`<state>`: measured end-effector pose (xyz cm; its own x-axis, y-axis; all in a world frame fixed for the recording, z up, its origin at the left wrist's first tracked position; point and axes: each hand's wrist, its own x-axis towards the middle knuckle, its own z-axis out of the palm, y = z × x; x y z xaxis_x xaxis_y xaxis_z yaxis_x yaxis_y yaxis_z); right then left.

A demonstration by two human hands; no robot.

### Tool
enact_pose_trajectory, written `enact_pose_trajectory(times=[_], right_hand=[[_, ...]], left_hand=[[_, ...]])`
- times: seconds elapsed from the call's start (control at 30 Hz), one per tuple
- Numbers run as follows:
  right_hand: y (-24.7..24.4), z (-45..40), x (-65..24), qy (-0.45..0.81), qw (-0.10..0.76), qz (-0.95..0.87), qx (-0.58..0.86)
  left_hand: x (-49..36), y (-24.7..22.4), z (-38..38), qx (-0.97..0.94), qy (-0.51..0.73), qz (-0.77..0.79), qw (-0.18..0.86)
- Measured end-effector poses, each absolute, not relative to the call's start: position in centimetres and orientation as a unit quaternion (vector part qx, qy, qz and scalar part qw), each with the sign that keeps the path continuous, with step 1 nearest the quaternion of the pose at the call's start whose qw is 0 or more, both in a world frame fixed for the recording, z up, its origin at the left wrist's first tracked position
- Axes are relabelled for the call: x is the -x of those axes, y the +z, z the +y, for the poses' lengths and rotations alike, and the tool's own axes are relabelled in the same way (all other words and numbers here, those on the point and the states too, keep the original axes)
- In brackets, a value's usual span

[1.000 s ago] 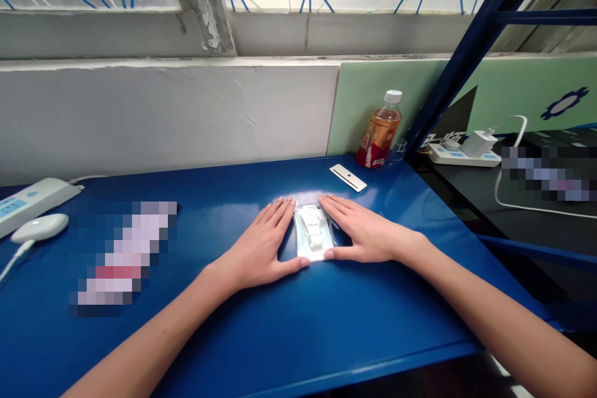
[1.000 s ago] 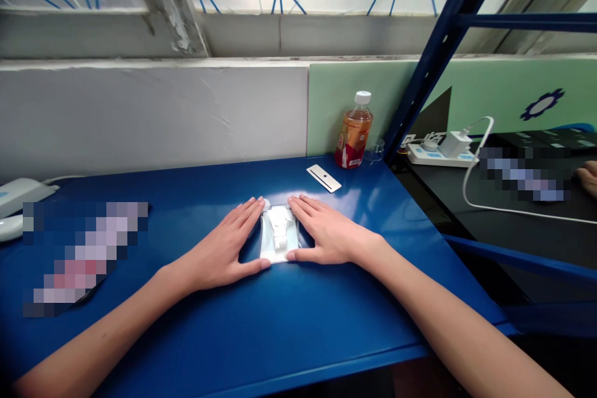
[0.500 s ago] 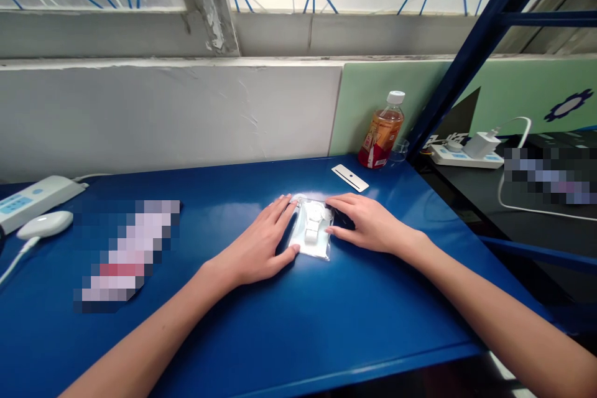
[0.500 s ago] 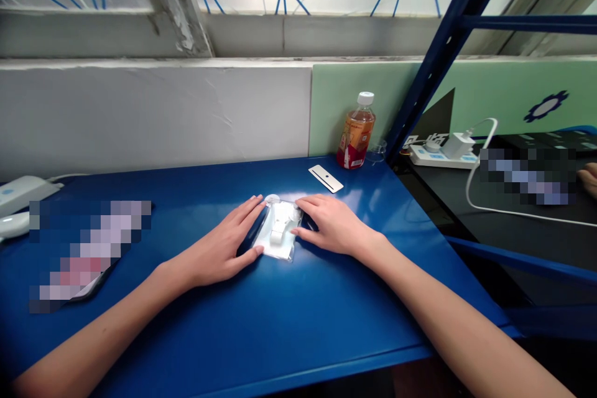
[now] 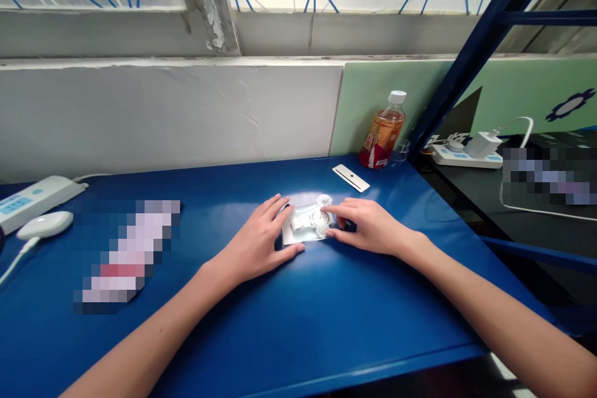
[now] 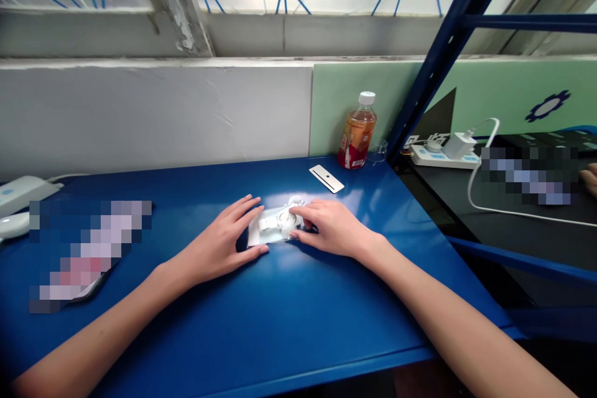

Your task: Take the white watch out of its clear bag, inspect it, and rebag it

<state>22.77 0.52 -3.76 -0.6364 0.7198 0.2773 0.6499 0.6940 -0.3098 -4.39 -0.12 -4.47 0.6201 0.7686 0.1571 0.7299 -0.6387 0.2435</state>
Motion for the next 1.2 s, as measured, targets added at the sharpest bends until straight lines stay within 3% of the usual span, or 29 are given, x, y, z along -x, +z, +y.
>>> enact_pose_trajectory(times=[0.17, 0.63, 1.2], right_hand=[[-3.8, 0.8, -23.2, 0.067, 0.213, -0.901, 0.373], [-4.5, 0.5, -23.4, 0.14, 0.079, -0.904, 0.397], [-5.0, 0.3, -23.2, 0.13, 0.072, -0.905, 0.399]], left_hand=[[4.7, -4.4, 0.1, -0.892, 0.112, 0.426, 0.104], [4.6, -4.3, 0.3, -0.9, 0.079, 0.421, 0.083], [4.6, -4.4, 0.2, -0.903, 0.065, 0.42, 0.069]])
